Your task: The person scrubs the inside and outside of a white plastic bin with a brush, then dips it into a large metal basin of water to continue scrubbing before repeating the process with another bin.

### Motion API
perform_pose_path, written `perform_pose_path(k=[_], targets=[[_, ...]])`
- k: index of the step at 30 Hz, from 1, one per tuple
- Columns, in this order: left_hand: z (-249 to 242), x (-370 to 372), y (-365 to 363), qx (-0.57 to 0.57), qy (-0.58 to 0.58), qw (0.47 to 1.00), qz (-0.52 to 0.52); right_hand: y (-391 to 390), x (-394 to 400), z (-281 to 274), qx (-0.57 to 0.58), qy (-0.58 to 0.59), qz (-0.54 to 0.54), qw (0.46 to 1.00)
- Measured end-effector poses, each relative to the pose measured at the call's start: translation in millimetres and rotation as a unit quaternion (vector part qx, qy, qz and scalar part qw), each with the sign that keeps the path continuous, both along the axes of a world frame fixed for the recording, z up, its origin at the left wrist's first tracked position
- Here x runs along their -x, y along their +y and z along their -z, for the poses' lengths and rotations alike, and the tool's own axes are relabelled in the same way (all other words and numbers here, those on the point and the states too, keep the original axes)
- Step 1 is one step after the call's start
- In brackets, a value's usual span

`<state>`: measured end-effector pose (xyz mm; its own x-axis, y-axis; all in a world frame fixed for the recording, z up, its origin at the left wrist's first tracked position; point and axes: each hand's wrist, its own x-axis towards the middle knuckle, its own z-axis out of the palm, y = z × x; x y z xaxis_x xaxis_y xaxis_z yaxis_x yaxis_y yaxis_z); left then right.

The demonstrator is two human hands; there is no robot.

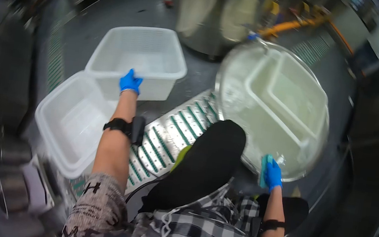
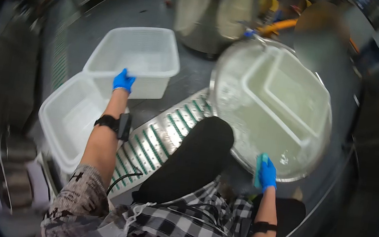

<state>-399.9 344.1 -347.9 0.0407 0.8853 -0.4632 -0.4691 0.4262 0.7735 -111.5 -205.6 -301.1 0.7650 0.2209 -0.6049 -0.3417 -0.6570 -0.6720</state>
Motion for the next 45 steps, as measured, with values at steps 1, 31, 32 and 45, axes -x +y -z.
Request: perform_pose_path(k=[1, 31, 32, 45], targets=[[6, -11, -2, 0.015, 0.000, 1.000, 0.005, 3, 3, -9, -0.009, -0.006, 0.005, 1.000], [-28, -363, -173, -0.645, 0.482, 0.319, 0.500, -23, -79, -99, -0.089, -0.291, 0.004, 0.952], [-41, -380, -192, -0.669, 0.493, 0.260, 0.493, -25, -80, -99, -0.087, -0.292, 0.008, 0.952], [22, -437, -257, -0.753, 0.453, 0.118, 0.463, -48, -87, -104, -0.100, -0.252, 0.072, 0.960]])
